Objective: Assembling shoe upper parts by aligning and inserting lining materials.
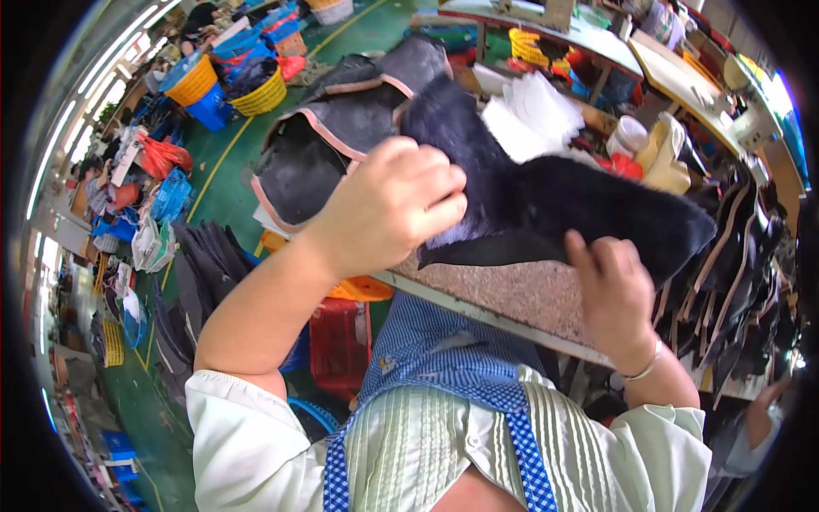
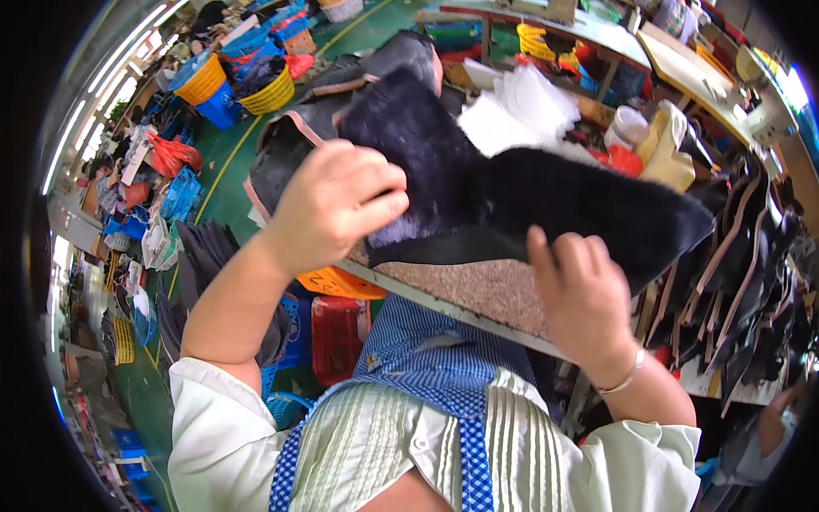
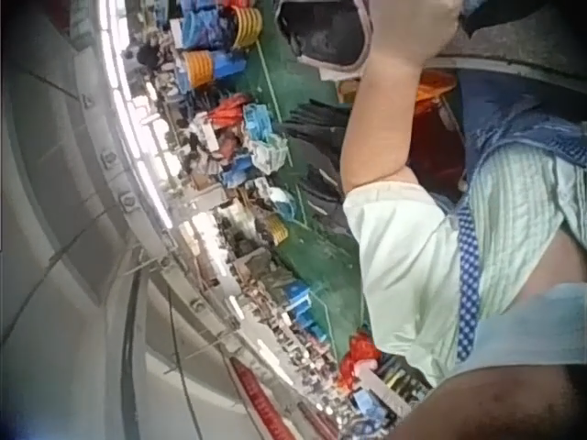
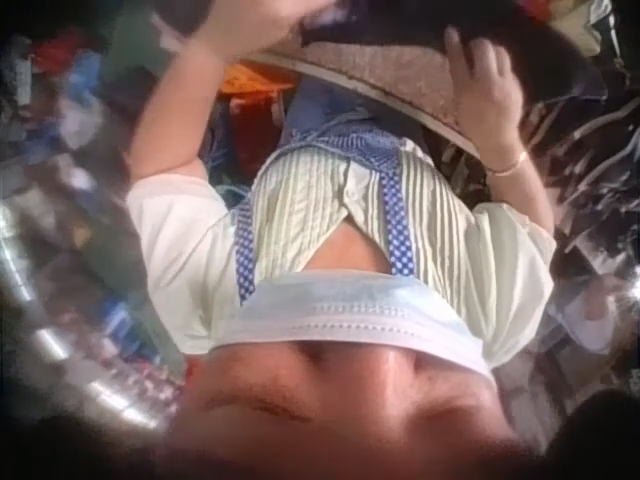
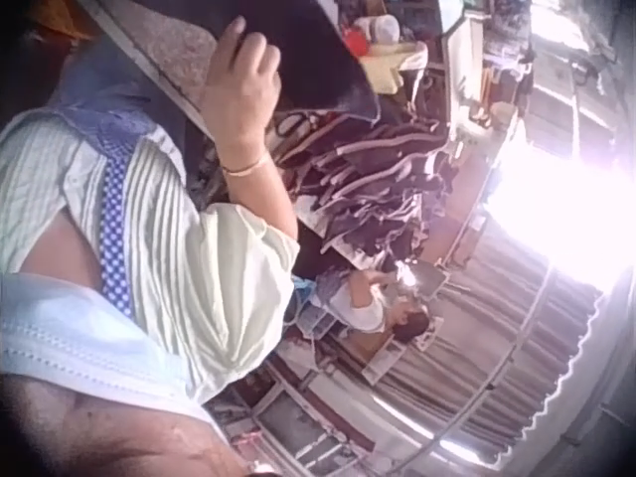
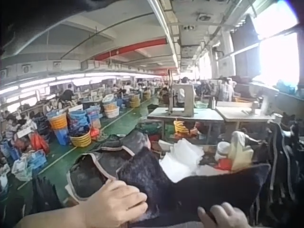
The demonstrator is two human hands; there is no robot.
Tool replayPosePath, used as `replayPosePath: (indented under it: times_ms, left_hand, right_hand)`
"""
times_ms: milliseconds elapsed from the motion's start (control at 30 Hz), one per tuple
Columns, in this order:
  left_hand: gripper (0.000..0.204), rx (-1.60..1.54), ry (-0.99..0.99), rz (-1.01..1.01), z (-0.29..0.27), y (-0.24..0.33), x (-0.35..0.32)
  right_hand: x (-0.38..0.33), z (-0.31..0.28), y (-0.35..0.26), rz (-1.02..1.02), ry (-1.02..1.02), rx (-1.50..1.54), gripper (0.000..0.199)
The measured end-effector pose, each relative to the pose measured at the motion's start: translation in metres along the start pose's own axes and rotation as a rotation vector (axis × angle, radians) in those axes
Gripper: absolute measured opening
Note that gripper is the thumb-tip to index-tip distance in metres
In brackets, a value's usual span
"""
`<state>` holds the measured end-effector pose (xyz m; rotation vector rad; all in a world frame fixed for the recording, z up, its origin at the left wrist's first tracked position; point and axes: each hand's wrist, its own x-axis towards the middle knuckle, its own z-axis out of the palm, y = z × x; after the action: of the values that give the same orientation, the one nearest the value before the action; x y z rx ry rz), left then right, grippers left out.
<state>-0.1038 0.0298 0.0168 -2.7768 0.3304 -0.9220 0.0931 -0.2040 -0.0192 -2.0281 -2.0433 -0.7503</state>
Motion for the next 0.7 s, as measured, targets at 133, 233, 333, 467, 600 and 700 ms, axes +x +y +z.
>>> replayPosePath:
  times_ms: [133, 233, 333, 467, 600, 700]
  left_hand:
    - [0.02, -0.307, -0.237, -0.033, 0.097, 0.055, -0.083]
    - [0.04, -0.617, -0.37, -0.3, 0.1, 0.075, -0.102]
    - [0.072, -0.906, -0.481, -0.45, 0.076, 0.058, -0.094]
    - [0.084, -0.508, -0.094, -1.069, 0.105, 0.054, -0.108]
    - [0.077, -0.348, -0.203, -1.175, 0.111, 0.071, -0.121]
    - [0.056, -0.147, -0.126, -1.088, 0.098, 0.081, -0.103]
  right_hand:
    - [-0.07, 0.061, -0.049, 0.004, -0.55, 0.147, 0.045]
    - [-0.073, 0.065, -0.043, 0.25, -0.411, 0.71, 0.05]
    - [-0.038, 0.064, -0.035, 0.391, -0.03, 0.429, 0.059]
    - [-0.031, 0.106, -0.037, 0.435, -0.176, 0.429, 0.07]
    - [-0.027, 0.112, -0.039, 0.445, -0.147, 0.412, 0.072]
    - [-0.027, 0.114, -0.038, 0.415, -0.176, 0.446, 0.073]
